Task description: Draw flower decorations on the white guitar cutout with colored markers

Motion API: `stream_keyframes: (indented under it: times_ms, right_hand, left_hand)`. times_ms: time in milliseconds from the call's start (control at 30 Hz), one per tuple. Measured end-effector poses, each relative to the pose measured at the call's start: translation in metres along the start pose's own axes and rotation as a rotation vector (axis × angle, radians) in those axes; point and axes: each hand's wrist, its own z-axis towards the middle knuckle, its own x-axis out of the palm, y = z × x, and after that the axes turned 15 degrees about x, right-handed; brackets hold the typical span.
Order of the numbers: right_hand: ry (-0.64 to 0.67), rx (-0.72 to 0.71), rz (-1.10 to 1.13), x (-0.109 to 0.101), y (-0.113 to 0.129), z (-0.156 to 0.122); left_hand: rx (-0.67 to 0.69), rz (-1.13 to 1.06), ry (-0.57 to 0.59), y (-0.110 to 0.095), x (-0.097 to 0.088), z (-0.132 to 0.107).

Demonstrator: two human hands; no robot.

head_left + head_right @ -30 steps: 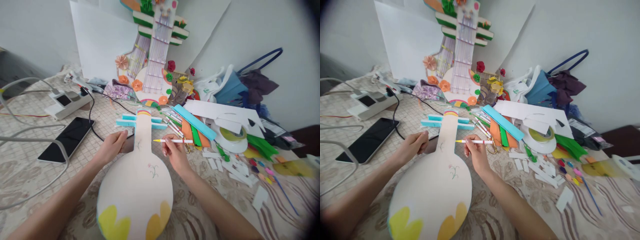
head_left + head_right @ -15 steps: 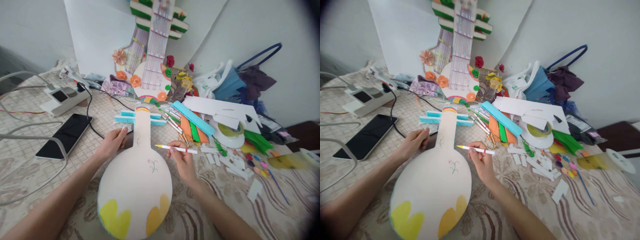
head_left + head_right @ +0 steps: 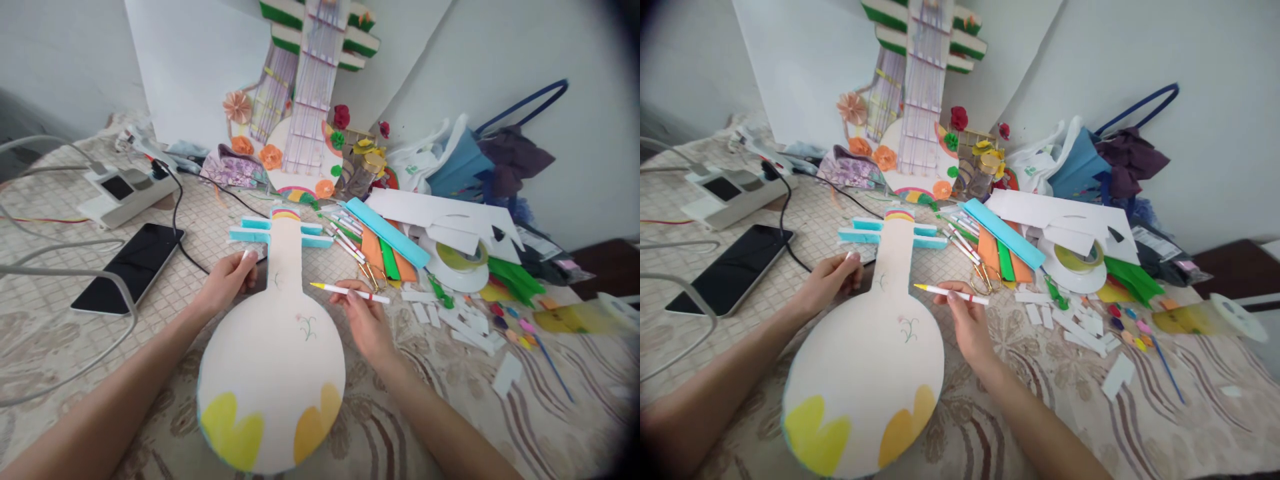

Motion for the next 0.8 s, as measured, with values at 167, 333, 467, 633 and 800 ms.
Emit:
stream_keyframes:
  times_ms: [167,333,467,633,800]
  right_hand:
    - [0.072,0.113,0.251,0.005,-0.001,0.0]
    - [0.091,0.18,0.288,0.008,-0.001,-0.006]
    - [0.104,0.176,0.291,0.009,-0.002,-0.006]
    - [0.064,0.121,0.247,0.005,-0.007,-0.002]
    - [0.009,0.125,0.268,-0.003,-0.01,0.003]
  left_hand:
    - [-0.015,-0.009,-0.027,0.003,0.0,0.0]
    - [-0.07,-0.046,-0.011,0.002,0.001,-0.001]
    - [-0.062,-0.051,-0.018,-0.004,0.002,0.0]
    - [-0.075,-0.049,-0.028,-0.006,0.001,0.0]
    - [-0.052,-0.058,-0.063,-0.005,0.002,0.0]
